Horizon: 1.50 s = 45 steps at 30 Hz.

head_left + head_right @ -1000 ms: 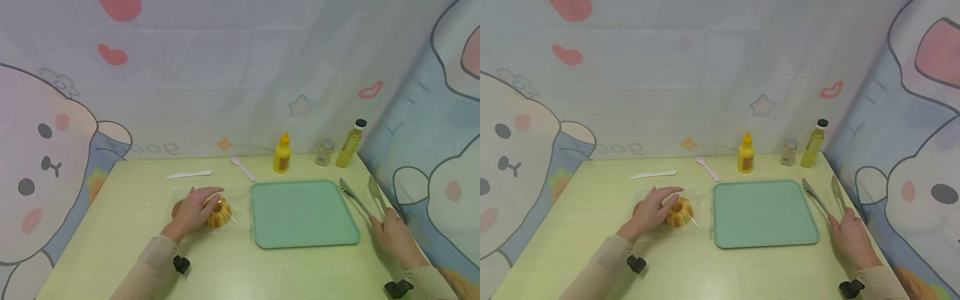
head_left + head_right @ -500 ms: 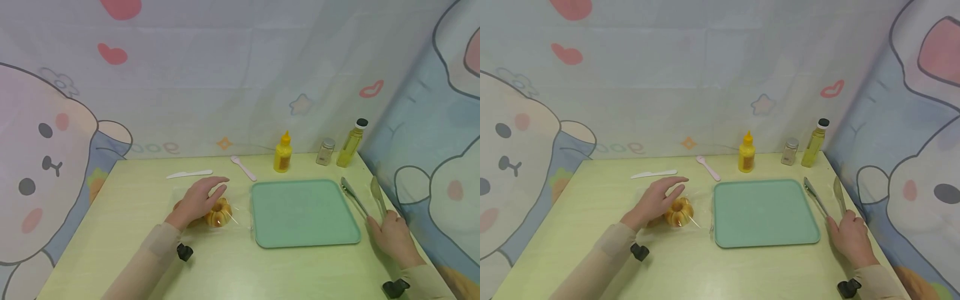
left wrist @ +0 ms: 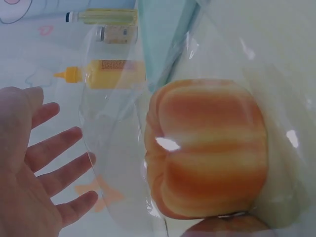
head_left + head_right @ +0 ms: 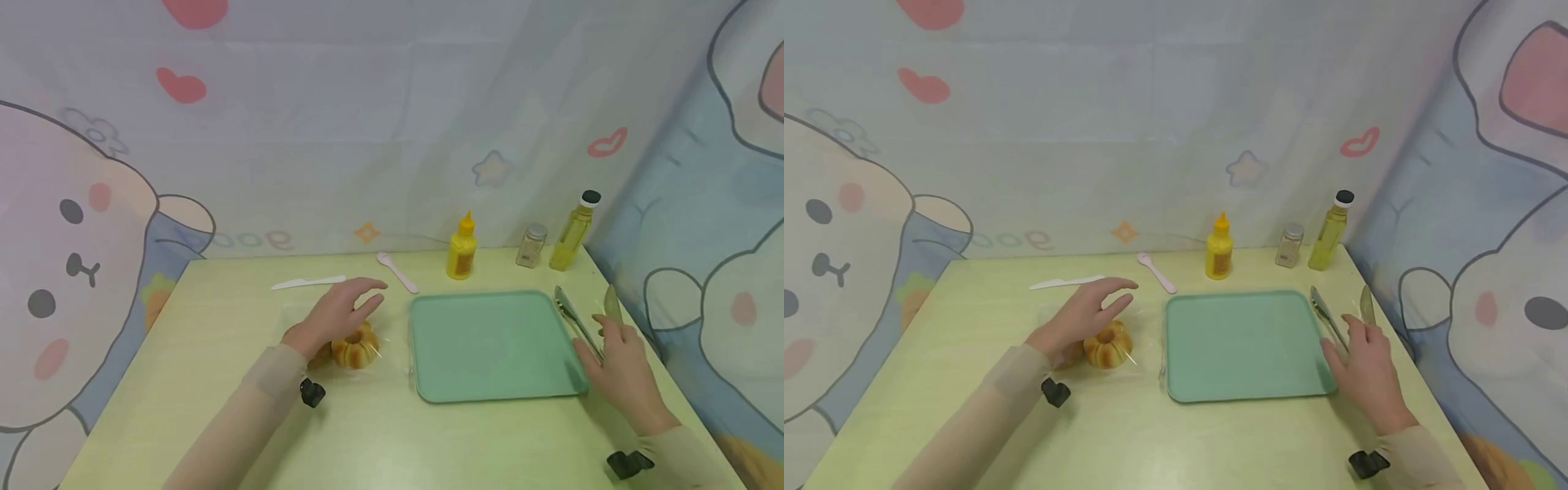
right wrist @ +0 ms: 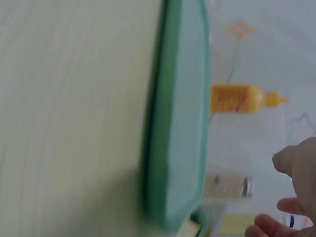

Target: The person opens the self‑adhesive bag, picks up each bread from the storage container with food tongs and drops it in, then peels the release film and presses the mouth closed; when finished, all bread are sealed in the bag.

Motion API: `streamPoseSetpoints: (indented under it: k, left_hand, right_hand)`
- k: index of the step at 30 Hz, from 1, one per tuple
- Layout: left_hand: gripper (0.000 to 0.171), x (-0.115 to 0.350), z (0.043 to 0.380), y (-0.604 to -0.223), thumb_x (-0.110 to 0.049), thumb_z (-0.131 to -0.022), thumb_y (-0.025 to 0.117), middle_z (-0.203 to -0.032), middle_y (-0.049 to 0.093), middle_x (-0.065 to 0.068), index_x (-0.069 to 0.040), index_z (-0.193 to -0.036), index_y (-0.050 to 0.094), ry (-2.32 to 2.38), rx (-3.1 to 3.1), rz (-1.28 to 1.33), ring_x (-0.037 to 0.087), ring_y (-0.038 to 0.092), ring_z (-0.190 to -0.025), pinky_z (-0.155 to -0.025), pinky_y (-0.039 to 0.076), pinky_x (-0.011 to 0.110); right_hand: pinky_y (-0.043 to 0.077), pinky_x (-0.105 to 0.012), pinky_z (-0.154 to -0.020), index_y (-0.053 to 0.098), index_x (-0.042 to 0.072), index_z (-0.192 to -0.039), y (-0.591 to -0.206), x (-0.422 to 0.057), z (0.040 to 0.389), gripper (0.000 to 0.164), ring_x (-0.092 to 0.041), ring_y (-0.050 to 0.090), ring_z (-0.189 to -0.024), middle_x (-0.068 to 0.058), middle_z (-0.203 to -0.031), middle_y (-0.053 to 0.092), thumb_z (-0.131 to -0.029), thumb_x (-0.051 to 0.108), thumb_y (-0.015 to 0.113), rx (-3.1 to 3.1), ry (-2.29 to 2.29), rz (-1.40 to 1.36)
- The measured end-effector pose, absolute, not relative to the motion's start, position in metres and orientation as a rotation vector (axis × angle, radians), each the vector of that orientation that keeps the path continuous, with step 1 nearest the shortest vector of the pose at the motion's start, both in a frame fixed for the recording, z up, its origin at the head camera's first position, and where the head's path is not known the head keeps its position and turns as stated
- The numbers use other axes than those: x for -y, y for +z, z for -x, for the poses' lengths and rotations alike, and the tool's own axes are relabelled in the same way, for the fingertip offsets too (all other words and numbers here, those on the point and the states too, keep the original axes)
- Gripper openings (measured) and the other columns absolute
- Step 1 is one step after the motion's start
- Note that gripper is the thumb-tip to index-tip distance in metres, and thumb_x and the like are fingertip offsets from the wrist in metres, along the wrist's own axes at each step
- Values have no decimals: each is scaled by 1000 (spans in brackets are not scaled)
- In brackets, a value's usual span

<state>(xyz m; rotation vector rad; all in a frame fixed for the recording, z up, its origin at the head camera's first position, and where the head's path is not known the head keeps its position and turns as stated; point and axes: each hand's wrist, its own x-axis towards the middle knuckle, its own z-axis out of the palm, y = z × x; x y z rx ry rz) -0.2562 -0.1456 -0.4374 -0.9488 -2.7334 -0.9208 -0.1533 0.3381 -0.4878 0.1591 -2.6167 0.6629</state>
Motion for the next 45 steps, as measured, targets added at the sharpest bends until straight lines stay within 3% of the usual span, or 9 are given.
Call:
streamPoseSetpoints:
  k: [4, 9, 16, 19, 24, 26, 33, 40, 45]
  left_hand:
    - [37, 140, 265, -435, -31, -111, 56, -140, 67, 8, -8, -138, 66, -901, 2823, 986, 29, 57, -138, -118, 42, 46]
    - [38, 133, 276, -438, -33, -112, 53, -139, 67, 7, -8, -138, 65, -905, 2923, 1018, 28, 58, -137, -119, 41, 46]
    - [37, 123, 283, -442, -32, -113, 51, -142, 65, 5, -10, -140, 63, -981, 3007, 1015, 29, 56, -138, -118, 42, 47]
    - [34, 121, 286, -442, -20, -114, 44, -140, 66, 7, -9, -139, 64, -989, 3033, 1019, 29, 61, -125, -113, 45, 46]
    - [44, 122, 294, -444, -3, -109, 32, -138, 68, 11, -7, -137, 66, -984, 3050, 1040, 31, 62, -126, -112, 47, 46]
    - [44, 123, 297, -445, 0, -109, 33, -137, 69, 10, -7, -136, 67, -969, 3053, 1067, 31, 59, -134, -114, 47, 47]
    - [40, 125, 307, -448, 0, -111, 39, -138, 68, 11, -9, -136, 68, -979, 3100, 1132, 32, 62, -132, -111, 49, 50]
    - [40, 120, 307, -448, -1, -111, 41, -141, 66, 10, -15, -139, 67, -964, 3167, 1158, 29, 64, -130, -106, 52, 46]
    - [47, 116, 308, -446, 5, -108, 38, -141, 67, 9, -15, -139, 68, -886, 3197, 1224, 30, 62, -131, -110, 50, 46]
  right_hand:
    - [53, -52, -71, 52, -9, -140, -475, -304, 154, 50, -37, 63, -93, -24, -106, 63, -101, 16, 70, 2646, 745, -325]
    - [57, -36, -69, 54, -3, -143, -473, -267, 155, 47, -23, 67, -90, -9, -103, 66, -103, 18, 69, 2711, 888, -452]
    - [57, -26, -67, 57, 1, -141, -485, -222, 160, 45, -8, 66, -86, 3, -100, 65, -103, 20, 71, 2727, 1069, -612]
    - [57, -25, -66, 57, -1, -141, -488, -204, 161, 46, -6, 66, -84, 3, -99, 65, -102, 19, 71, 2733, 1156, -678]
    - [56, -24, -67, 54, -2, -143, -490, -176, 159, 47, -5, 65, -85, 3, -100, 66, -104, 22, 68, 2778, 1263, -774]
    - [56, -25, -69, 53, -1, -144, -489, -166, 158, 48, -5, 65, -86, 4, -100, 66, -105, 23, 67, 2792, 1293, -792]
    - [56, -25, -72, 52, -1, -145, -484, -139, 157, 49, -7, 66, -86, 4, -99, 68, -106, 24, 66, 2798, 1446, -826]
    - [57, -28, -79, 41, -2, -155, -478, -118, 156, 62, -26, 73, -95, -6, -106, 73, -106, 27, 65, 2798, 1893, -726]
    - [57, -30, -73, 37, -2, -158, -480, -104, 156, 67, -30, 74, -93, -11, -108, 75, -104, 25, 66, 2760, 2116, -579]
